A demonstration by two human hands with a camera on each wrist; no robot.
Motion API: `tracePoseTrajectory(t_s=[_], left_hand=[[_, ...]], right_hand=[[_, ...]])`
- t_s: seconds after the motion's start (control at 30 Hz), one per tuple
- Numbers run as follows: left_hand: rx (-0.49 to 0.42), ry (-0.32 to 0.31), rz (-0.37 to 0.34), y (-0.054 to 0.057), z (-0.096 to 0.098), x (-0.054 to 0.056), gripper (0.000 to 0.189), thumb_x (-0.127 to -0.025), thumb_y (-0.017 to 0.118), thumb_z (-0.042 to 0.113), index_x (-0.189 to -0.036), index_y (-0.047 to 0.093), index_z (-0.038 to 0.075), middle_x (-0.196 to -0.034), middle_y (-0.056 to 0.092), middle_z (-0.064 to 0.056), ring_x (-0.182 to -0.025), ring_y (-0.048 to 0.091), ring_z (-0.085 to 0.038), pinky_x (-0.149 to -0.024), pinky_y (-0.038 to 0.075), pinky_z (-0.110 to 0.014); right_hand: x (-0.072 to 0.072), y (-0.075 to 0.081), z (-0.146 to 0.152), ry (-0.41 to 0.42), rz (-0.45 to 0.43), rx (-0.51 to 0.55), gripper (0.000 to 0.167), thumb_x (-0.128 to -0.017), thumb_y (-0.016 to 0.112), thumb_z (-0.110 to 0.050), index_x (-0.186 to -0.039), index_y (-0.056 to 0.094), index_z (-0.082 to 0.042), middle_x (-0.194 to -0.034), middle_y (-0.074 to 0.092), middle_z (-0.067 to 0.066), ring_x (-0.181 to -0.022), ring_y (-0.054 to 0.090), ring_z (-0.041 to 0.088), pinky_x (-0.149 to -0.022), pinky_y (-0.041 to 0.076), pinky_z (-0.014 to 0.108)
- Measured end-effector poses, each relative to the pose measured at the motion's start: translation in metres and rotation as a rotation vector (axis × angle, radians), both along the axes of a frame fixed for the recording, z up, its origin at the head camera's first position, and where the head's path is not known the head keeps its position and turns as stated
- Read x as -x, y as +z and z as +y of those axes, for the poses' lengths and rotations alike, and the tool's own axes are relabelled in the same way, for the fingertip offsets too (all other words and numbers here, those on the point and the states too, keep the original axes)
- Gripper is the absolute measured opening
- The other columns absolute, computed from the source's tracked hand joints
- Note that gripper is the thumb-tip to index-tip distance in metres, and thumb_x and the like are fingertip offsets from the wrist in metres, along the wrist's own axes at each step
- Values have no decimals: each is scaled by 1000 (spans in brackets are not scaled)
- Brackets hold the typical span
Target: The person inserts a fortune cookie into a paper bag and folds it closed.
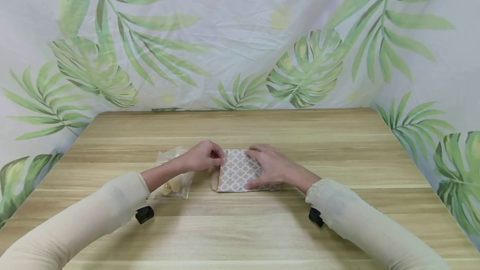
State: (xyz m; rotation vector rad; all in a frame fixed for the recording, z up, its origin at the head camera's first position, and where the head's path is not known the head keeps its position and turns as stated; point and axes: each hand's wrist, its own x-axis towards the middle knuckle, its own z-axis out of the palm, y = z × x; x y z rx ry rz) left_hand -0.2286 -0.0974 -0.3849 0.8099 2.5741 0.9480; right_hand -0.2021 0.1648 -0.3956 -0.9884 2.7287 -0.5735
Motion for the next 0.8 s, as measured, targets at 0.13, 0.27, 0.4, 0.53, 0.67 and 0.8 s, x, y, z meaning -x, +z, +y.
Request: tracePoseTrajectory(t_s=[0.13, 0.27, 0.4, 0.53, 0.67, 0.8], left_hand=[[-51, 63, -85, 1, -2, -1, 13, -96, 66, 0, -83, 70, -1, -76, 64, -2, -68, 51, -8, -64, 44, -22], [-136, 104, -175, 0, -4, -1, 14, -98, 62, 2, -86, 67, -2, -77, 62, -3, -71, 52, -10, -67, 44, -23], [-207, 114, -258, 1, -6, 0, 14, -102, 58, 2, -91, 66, -3, -84, 63, -7, -80, 56, -15, -74, 46, -26], [-229, 114, -304, 2, -8, 0, 14, -104, 57, 4, -94, 65, -3, -89, 65, -9, -85, 58, -17, -78, 47, -29], [-202, 96, -284, 4, -9, -1, 15, -102, 62, 6, -93, 69, -2, -90, 68, -7, -84, 57, -15, -77, 45, -27], [-184, 62, -274, 5, -11, -1, 12, -99, 66, 4, -89, 71, -1, -91, 70, -5, -85, 57, -12, -78, 45, -27]], right_hand=[[-1, 1, 0, 0, 1, 19, 105, -73, 89, -54, -154, 46, -1, -157, 43, 24, -146, 39, 43, -117, 34, 59], [-1, -1, 2, -1, 13, 37, 115, -68, 92, -56, -155, 42, 1, -156, 44, 24, -145, 40, 42, -117, 35, 57], [-1, -2, 3, 1, 25, 45, 123, -64, 93, -57, -157, 38, 1, -156, 44, 24, -144, 41, 42, -117, 35, 57], [-2, -3, 4, 5, 25, 61, 125, -63, 94, -56, -158, 36, 0, -156, 43, 24, -144, 41, 42, -117, 35, 57], [-2, -4, 5, 6, 21, 71, 123, -65, 93, -55, -159, 35, 0, -157, 42, 24, -145, 39, 43, -117, 35, 58], [-2, -4, 5, 3, 24, 72, 122, -66, 93, -54, -159, 35, -1, -157, 42, 24, -145, 39, 44, -116, 35, 59]])
